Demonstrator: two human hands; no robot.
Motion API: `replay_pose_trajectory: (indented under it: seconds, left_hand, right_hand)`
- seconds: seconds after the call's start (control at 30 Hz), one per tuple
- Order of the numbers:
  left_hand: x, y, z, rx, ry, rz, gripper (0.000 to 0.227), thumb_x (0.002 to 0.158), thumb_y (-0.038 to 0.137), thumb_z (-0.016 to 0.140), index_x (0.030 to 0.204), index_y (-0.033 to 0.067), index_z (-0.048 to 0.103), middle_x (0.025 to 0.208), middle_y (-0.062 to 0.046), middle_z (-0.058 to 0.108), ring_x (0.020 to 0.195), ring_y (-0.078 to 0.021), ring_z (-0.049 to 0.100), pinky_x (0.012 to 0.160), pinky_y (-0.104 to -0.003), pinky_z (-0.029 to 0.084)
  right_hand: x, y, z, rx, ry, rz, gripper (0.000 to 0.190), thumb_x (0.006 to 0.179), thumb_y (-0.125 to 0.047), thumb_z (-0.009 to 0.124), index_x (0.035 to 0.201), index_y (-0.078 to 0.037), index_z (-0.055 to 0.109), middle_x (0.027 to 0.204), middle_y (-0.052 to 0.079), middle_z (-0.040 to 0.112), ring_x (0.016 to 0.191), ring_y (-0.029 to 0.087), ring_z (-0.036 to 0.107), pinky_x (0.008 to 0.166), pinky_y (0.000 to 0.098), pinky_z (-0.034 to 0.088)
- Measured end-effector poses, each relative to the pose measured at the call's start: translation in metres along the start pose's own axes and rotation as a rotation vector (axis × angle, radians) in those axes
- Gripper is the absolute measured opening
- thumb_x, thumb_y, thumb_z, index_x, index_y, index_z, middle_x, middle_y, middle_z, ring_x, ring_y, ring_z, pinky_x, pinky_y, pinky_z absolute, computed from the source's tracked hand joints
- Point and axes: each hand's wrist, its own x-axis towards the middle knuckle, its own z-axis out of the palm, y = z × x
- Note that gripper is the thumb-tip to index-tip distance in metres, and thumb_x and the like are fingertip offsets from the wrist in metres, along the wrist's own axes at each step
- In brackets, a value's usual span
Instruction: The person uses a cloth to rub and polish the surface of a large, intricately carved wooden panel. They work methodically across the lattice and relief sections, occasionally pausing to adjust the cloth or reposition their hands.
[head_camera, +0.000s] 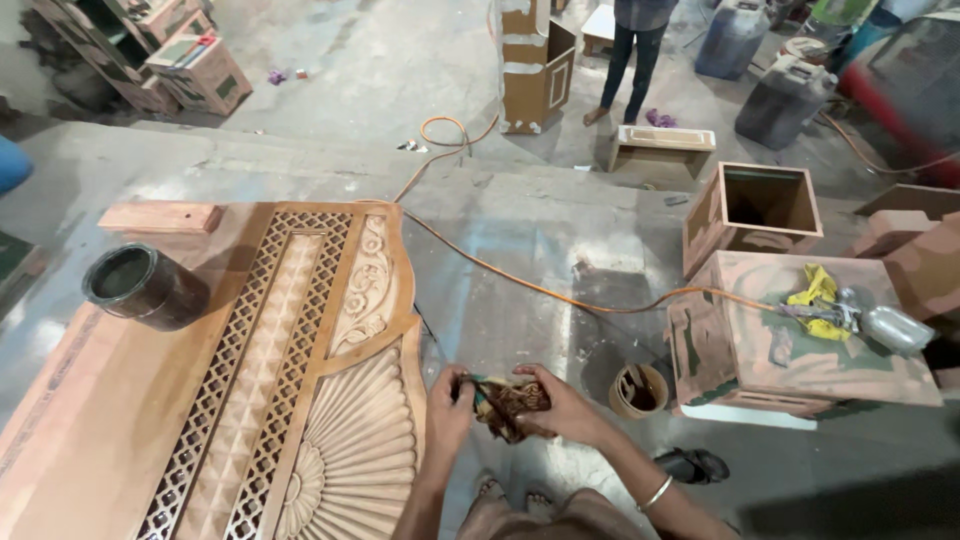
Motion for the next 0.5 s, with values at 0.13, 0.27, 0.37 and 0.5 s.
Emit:
replay_pose_trajectory:
  seconds: [0.13,0.27,0.37,0.5]
  left_hand:
    - [0.033,0.018,-0.016,0.244,-0.033,0.174,0.014,0.093,0.014,0.063,0.099,0.0015,0.064,0.082,-0.016,0.065,0.075,-0.0271,0.064,0.071,-0.037,0.051]
    - [0.063,0.050,-0.028,0.277,-0.142,0.025,0.026,0.099,0.027,0.061,0.110,0.0039,0.066,0.089,-0.016,0.070,0.081,-0.0261,0.069,0.077,-0.036,0.052]
    - [0.078,0.060,-0.026,0.416,-0.170,0.144,0.027,0.100,0.030,0.063,0.112,0.0067,0.070,0.097,-0.016,0.072,0.091,-0.0293,0.067,0.077,-0.038,0.051]
    - [0.096,0.064,-0.017,0.054,-0.105,0.191,0.031,0.102,0.027,0.060,0.112,-0.0007,0.068,0.097,-0.010,0.072,0.089,-0.0191,0.067,0.081,-0.035,0.052]
  right_hand:
    - [0.033,0.034,-0.024,-0.349,0.237,-0.180,0.043,0.083,-0.001,0.070,0.124,-0.001,0.059,0.111,0.010,0.070,0.102,0.016,0.067,0.089,0.0322,0.054]
    - [0.065,0.061,-0.057,0.112,0.292,-0.185,0.042,0.092,-0.009,0.060,0.133,-0.001,0.057,0.109,0.008,0.067,0.094,0.018,0.063,0.081,0.0371,0.054]
    - [0.061,0.057,-0.073,0.207,0.467,-0.062,0.047,0.098,-0.023,0.061,0.136,0.004,0.057,0.120,0.012,0.067,0.107,0.019,0.061,0.093,0.0356,0.050]
    - [0.048,0.010,-0.083,0.035,0.637,0.054,0.062,0.104,-0.044,0.059,0.145,0.003,0.053,0.142,0.013,0.058,0.130,0.019,0.053,0.109,0.0325,0.039]
